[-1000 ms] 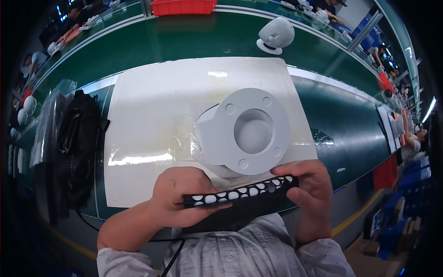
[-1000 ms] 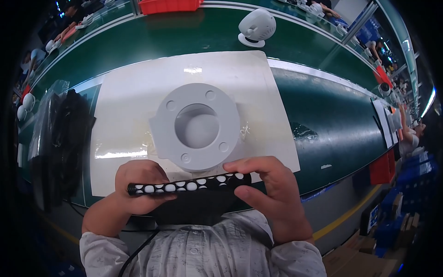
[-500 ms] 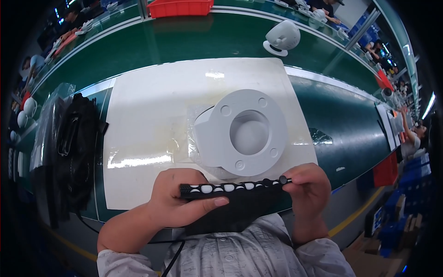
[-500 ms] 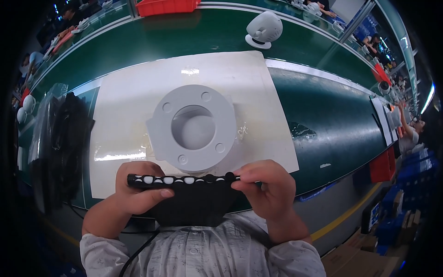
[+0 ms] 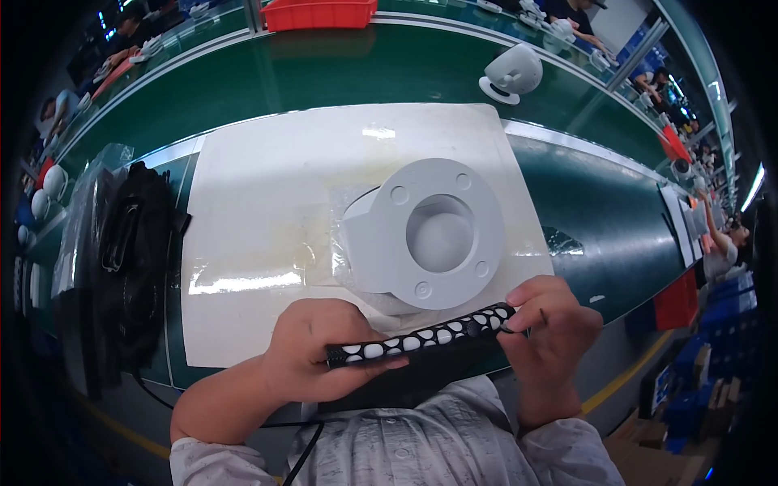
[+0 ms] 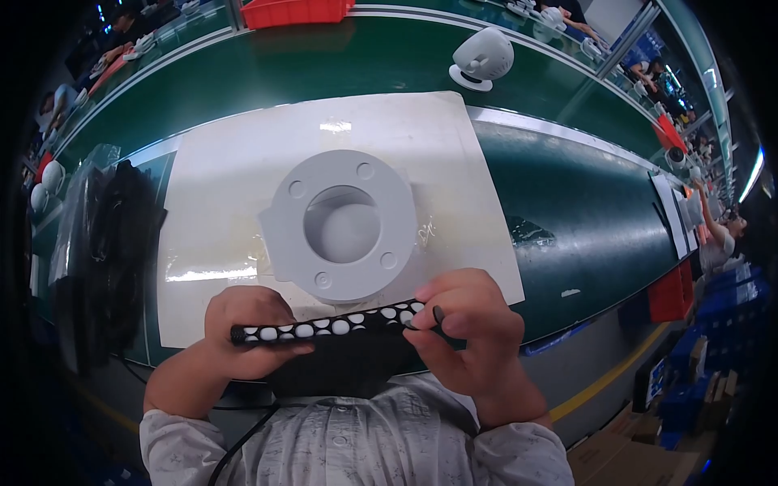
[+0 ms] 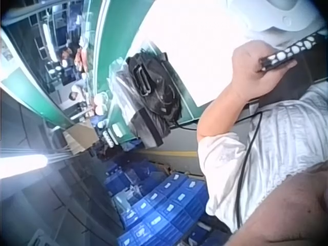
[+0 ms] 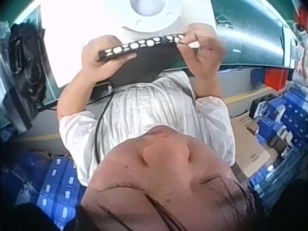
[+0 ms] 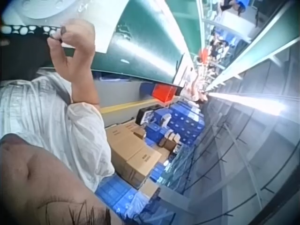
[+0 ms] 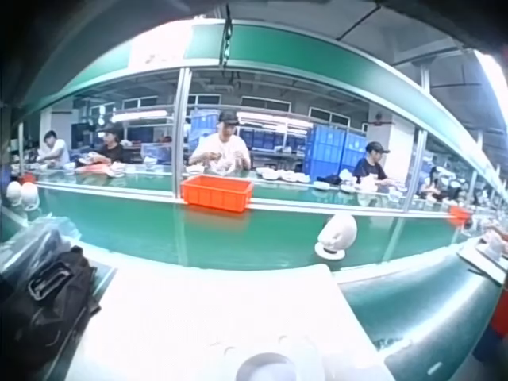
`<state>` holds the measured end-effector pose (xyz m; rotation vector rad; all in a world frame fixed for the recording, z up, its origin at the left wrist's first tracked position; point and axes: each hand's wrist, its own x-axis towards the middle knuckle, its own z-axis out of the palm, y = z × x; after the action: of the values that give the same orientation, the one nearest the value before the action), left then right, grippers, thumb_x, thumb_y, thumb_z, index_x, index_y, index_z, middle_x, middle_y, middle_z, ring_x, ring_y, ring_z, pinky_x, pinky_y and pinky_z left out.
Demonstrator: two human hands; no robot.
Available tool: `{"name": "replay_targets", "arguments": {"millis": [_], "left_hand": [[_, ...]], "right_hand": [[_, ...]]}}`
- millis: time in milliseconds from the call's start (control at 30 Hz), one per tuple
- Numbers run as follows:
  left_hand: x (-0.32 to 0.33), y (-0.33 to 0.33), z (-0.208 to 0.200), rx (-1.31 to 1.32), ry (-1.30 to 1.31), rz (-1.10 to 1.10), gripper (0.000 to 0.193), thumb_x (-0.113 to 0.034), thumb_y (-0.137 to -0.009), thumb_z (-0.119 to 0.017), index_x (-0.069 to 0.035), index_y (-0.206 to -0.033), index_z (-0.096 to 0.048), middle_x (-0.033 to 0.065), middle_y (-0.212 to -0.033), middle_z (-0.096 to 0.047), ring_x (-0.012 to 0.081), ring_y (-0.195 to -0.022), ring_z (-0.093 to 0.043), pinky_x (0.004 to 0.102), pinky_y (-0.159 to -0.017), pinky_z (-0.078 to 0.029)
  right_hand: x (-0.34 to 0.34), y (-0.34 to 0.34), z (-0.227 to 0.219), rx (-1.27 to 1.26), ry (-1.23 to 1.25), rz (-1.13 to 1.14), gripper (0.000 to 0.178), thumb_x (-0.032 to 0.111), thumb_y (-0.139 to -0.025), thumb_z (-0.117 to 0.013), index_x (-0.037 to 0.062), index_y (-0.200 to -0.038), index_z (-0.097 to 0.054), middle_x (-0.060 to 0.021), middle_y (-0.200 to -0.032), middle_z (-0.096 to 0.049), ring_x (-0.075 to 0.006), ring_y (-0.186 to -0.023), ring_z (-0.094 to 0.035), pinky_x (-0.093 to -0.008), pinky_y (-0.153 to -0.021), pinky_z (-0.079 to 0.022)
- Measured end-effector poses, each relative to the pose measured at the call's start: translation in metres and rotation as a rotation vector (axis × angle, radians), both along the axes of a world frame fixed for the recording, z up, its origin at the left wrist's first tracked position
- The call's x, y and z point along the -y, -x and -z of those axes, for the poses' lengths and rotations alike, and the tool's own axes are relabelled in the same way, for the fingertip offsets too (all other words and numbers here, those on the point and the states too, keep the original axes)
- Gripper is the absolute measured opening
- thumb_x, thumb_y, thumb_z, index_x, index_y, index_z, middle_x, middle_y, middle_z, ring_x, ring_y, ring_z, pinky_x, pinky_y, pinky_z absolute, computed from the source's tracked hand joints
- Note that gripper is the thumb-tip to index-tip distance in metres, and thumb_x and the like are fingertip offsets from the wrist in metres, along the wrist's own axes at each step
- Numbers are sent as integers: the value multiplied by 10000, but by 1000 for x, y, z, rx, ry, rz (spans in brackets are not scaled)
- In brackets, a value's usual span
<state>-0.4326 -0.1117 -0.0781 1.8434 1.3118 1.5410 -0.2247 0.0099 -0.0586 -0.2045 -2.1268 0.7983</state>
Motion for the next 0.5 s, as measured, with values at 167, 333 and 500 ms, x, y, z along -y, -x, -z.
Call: {"name": "replay_targets", "arguments": {"millis": [167,333,500], "left_hand": [[1,2,6,-13,-13,59,213,-47,-594,-738,-68,-676,-543,50,-547,-511,197,-466,-504,265,-419,-359],[1,3,4,-50,-14,58,197,-66,-608,-732,-73,-710,-563,53,-571,-524,201,-490,-518,276,-430,-370],[0,3,2,-101,-69,38,199,-45,-598,-709,-59,-742,-572,67,-636,-574,214,-550,-567,282,-475,-421]], "right_hand": [[13,20,-12,-2,323,-41,190,52,-684,-676,21,-748,-500,-93,-670,-555,-188,-665,-573,-271,-608,-458],[10,18,-27,28,66,-127,171,-1,-700,-637,45,-731,-476,-80,-641,-543,-176,-617,-563,-258,-559,-461],[-30,57,-29,-287,101,-123,458,-105,-704,-534,49,-1110,-388,-58,-852,-501,-112,-753,-508,-229,-644,-395]]}}
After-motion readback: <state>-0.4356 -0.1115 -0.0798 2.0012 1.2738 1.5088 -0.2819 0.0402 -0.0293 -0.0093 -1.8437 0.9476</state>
